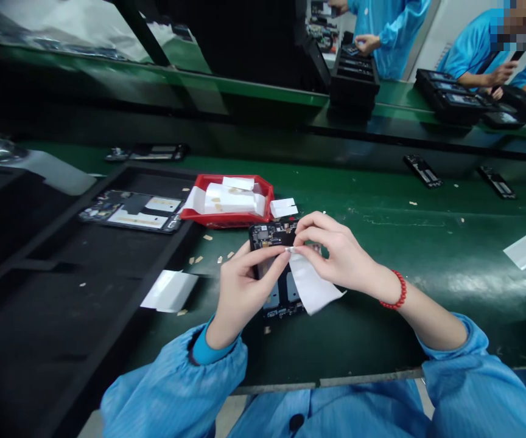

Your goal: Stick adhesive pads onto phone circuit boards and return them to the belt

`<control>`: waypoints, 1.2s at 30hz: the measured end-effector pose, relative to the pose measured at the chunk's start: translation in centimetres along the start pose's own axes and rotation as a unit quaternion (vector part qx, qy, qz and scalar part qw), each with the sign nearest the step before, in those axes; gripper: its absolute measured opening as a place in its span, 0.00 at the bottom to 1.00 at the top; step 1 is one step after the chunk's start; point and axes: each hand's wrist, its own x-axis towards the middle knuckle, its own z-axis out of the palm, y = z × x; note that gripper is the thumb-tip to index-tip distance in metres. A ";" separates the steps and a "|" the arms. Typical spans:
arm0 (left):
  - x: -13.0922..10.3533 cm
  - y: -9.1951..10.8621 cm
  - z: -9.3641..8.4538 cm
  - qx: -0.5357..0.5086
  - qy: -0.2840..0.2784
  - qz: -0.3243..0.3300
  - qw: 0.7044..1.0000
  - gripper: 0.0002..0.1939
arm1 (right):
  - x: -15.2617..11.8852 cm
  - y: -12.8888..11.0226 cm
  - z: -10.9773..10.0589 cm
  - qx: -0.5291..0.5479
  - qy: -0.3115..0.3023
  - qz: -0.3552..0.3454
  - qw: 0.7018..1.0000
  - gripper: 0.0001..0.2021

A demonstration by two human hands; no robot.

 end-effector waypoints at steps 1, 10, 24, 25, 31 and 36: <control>0.0 0.1 0.0 0.007 0.003 0.008 1.000 0.05 | 0.0 0.0 -0.1 -0.020 -0.003 -0.014 1.000 0.04; -0.4 0.3 0.0 0.039 0.004 0.057 0.998 0.06 | 0.9 -0.5 -0.8 -0.144 -0.067 -0.097 0.983 0.07; -0.4 0.1 0.2 0.006 -0.029 -0.011 0.999 0.07 | 0.7 0.2 -1.5 -0.161 -0.119 -0.169 0.965 0.05; -0.4 0.0 0.3 0.004 -0.030 -0.020 0.999 0.07 | 0.6 0.2 -1.6 -0.130 -0.117 -0.156 0.972 0.05; 0.0 -0.8 -0.2 -0.001 -0.034 -0.053 0.998 0.14 | 0.9 -1.8 -2.1 0.213 -0.048 0.093 0.971 0.03; 0.8 -0.4 -1.5 -0.162 0.082 -0.110 0.977 0.25 | 2.5 -3.3 -0.3 0.417 -0.059 0.223 0.879 0.04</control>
